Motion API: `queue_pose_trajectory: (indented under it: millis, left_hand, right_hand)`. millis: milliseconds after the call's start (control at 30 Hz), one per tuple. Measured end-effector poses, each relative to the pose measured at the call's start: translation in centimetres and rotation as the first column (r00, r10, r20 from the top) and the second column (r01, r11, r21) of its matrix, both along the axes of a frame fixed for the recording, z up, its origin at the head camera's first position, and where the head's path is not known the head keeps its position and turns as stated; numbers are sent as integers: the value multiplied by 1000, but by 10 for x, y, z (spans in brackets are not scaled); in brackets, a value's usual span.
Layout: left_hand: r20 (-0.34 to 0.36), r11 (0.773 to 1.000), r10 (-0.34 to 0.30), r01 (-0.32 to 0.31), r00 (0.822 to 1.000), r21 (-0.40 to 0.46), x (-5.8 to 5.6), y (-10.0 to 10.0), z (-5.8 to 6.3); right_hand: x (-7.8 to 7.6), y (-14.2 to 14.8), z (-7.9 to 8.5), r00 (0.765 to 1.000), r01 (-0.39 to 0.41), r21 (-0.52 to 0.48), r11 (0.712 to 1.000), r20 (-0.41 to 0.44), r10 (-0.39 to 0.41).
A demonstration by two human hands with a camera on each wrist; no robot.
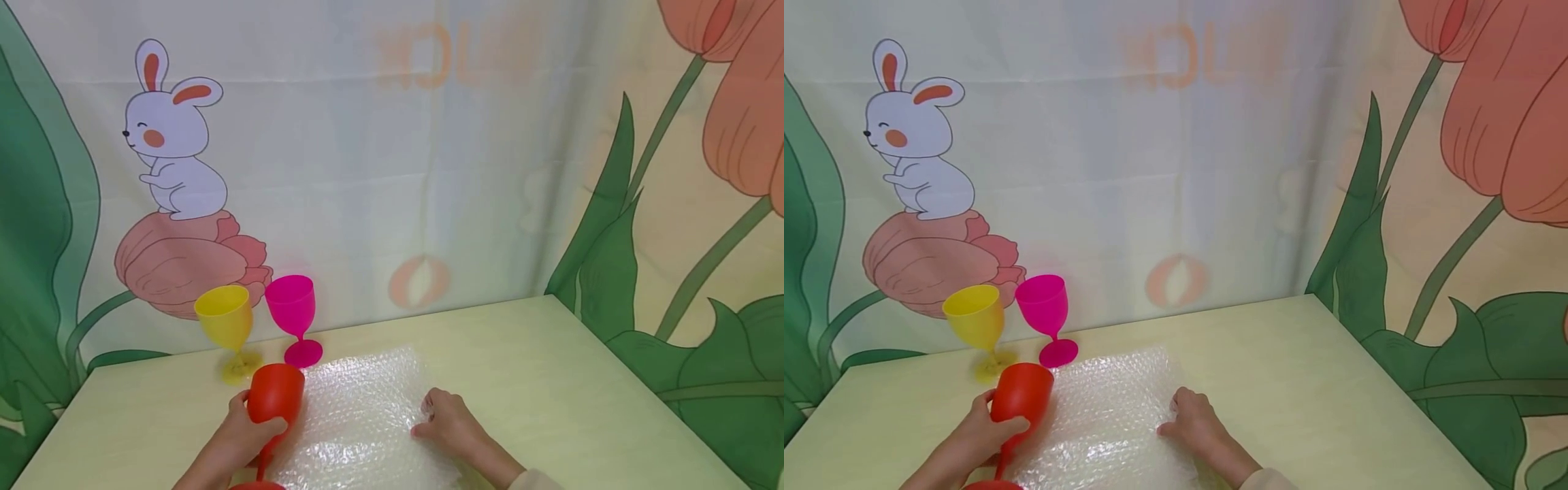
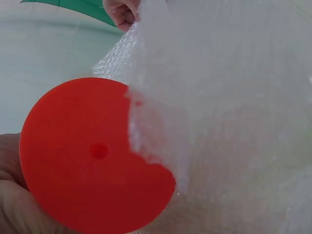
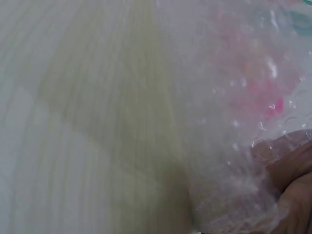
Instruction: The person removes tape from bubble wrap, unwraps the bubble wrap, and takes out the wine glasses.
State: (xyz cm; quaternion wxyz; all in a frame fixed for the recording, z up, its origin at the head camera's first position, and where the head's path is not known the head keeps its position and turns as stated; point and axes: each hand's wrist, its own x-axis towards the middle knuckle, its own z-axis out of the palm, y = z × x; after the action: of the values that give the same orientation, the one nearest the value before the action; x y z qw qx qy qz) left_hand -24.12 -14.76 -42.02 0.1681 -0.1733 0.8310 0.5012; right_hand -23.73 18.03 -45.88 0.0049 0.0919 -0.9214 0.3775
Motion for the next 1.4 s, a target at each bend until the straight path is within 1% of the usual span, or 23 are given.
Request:
queue_pose_trajectory:
  millis: [100, 167, 267, 333, 400, 567, 667, 700, 767, 933, 1067, 1133, 1233, 1300, 1400]
  left_hand:
    - [1, 1000, 22, -22, 1000, 22, -1, -2, -5]
    - [-6, 1000, 27, -27, 1000, 15, -2, -2, -10]
    - [-42, 1000, 21, -22, 999, -14, 0, 2, -12]
    - [-65, 999, 8, -10, 998, -33, 3, 5, -11]
    - [-68, 1000, 11, -13, 998, -29, 5, 6, -8]
    - [-30, 999, 33, -33, 999, -8, 9, 6, -4]
    - [-29, 999, 27, -27, 999, -17, 12, 4, -1]
    - [-29, 1000, 21, -21, 999, -5, 12, 3, -2]
    - [-22, 1000, 21, -21, 1000, 4, 13, 2, -1]
    - [3, 999, 44, -44, 999, 30, 14, 1, 2]
    - [13, 997, 55, -55, 998, 45, 14, -2, 5]
    - [12, 997, 56, -57, 998, 53, 14, -4, 6]
    - [6, 996, 60, -60, 998, 63, 14, -6, 6]
    - [6, 996, 62, -62, 998, 68, 14, -6, 6]
    - [4, 995, 65, -65, 998, 72, 13, -6, 4]
  right_hand:
    - [-1, 0, 0, 1000, -2, 6, 1000, -3, 2]
    - [-1, 0, 0, 1000, -3, 7, 1000, -4, 3]
    - [0, 0, 1, 1000, -5, 3, 1000, -2, 5]
    - [0, 0, 0, 1000, -5, 1, 1000, -6, 5]
    - [1, 0, 0, 1000, -7, -2, 1000, -12, 7]
    - [1, 2, -2, 999, -23, -16, 1000, -33, 23]
    - [2, 3, -1, 999, -36, -28, 999, -33, 35]
    - [2, 4, -1, 999, -37, -27, 999, -28, 36]
    - [2, 4, 0, 999, -38, -31, 999, -23, 38]
    - [2, 5, 0, 1000, -24, -37, 999, -21, 23]
    - [6, 2, -3, 998, 10, -71, 997, -57, -14]
    - [7, 1, -5, 995, 28, -85, 996, -91, -36]
    - [8, 0, -6, 992, 37, -92, 995, -121, -48]
    - [7, 0, -7, 991, 30, -89, 996, -131, -41]
    - [6, 2, -7, 991, -4, -79, 997, -133, -7]
